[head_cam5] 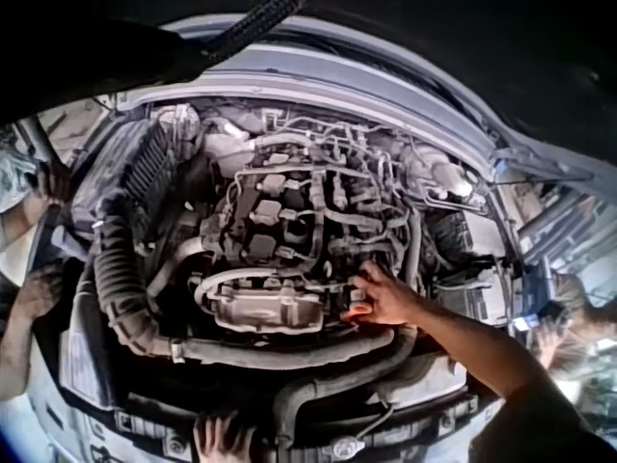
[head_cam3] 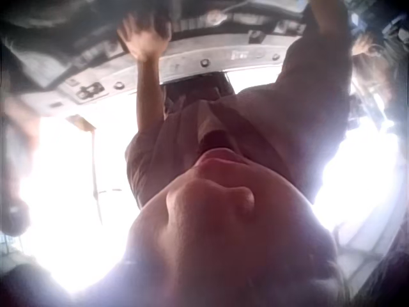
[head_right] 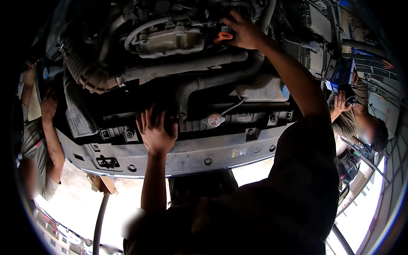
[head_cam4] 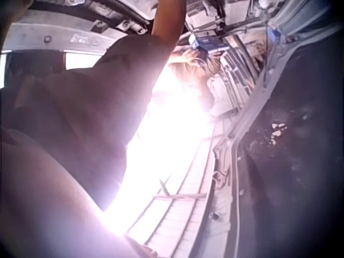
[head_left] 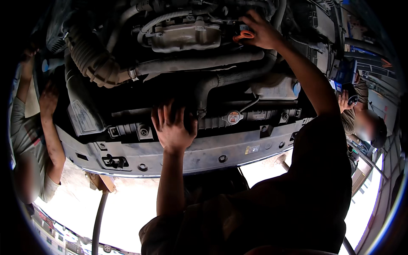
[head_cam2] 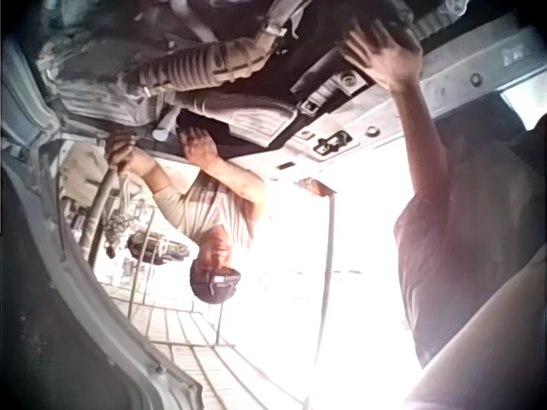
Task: The person works under the open hood of a car, using a ratchet to loosen and remove bolts from engine components. He removes a cylindrical part and later handles two cylindrical filters, comparing them side by side.
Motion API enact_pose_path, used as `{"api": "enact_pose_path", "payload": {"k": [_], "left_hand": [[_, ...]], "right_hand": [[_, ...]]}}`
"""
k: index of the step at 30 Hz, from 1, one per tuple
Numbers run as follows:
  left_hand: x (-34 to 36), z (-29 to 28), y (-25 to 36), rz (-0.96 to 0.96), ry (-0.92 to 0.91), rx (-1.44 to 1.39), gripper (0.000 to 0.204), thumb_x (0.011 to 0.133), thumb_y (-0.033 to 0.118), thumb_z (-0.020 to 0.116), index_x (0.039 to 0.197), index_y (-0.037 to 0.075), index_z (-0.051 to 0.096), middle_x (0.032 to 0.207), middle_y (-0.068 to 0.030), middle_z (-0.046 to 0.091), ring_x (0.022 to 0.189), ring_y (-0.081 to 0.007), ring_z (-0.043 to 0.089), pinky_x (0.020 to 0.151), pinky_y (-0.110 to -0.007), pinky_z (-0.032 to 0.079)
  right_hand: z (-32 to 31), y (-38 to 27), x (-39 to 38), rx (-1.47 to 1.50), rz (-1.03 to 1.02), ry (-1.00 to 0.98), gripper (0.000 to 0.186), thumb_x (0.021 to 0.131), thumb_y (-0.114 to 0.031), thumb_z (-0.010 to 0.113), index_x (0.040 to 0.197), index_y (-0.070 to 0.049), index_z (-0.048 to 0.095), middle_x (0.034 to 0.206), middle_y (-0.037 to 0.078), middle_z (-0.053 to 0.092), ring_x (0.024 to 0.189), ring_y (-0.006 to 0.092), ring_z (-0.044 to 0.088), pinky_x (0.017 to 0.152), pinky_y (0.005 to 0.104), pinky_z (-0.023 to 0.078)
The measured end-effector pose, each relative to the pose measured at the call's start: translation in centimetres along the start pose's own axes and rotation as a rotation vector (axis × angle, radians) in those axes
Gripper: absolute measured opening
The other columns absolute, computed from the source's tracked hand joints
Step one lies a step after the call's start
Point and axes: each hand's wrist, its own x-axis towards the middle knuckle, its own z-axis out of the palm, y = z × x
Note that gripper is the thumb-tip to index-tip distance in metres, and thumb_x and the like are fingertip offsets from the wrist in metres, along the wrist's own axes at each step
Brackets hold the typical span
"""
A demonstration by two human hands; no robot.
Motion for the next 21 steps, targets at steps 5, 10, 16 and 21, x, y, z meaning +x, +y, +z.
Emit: {"api": "enact_pose_path", "payload": {"k": [5,10,16,21], "left_hand": [[0.1,0.1,0.0,-0.004,0.045,-0.039,0.030,0.079,0.027,0.067,0.101,0.008,0.069,0.127,-0.0149,0.059,0.116,-0.0356,0.058,0.109,-0.058,0.040],[-0.1,0.5,0.1,-0.059,0.020,-0.033,0.029,0.079,0.030,0.067,0.099,0.009,0.070,0.126,-0.0148,0.060,0.114,-0.0350,0.060,0.110,-0.057,0.039],[0.1,0.4,-0.3,-0.031,-0.015,-0.030,0.027,0.079,0.029,0.067,0.099,0.011,0.069,0.125,-0.0134,0.061,0.112,-0.0347,0.060,0.108,-0.054,0.041],[0.4,0.1,0.0,-0.007,-0.029,-0.056,0.024,0.079,0.024,0.067,0.099,0.011,0.067,0.122,-0.0131,0.062,0.111,-0.0359,0.060,0.102,-0.052,0.043]], "right_hand": [[-0.7,-0.3,-0.1,-0.006,-0.007,-0.010,0.082,0.078,-0.037,0.089,0.148,-0.017,0.050,0.147,0.014,0.041,0.132,0.0368,0.053,0.105,0.0444,0.052],[-1.6,-1.8,0.1,0.060,0.009,0.015,0.076,0.076,-0.031,0.090,0.141,-0.011,0.056,0.140,0.012,0.046,0.128,0.0332,0.056,0.102,0.0411,0.053],[-1.4,-1.9,0.5,0.057,0.001,0.060,0.078,0.073,-0.030,0.092,0.140,-0.012,0.057,0.142,0.014,0.046,0.129,0.0350,0.056,0.102,0.0423,0.053],[-0.3,-0.5,0.1,0.023,0.022,0.022,0.087,0.073,-0.036,0.091,0.147,-0.013,0.051,0.152,0.015,0.041,0.133,0.0378,0.053,0.105,0.0464,0.052]]}}
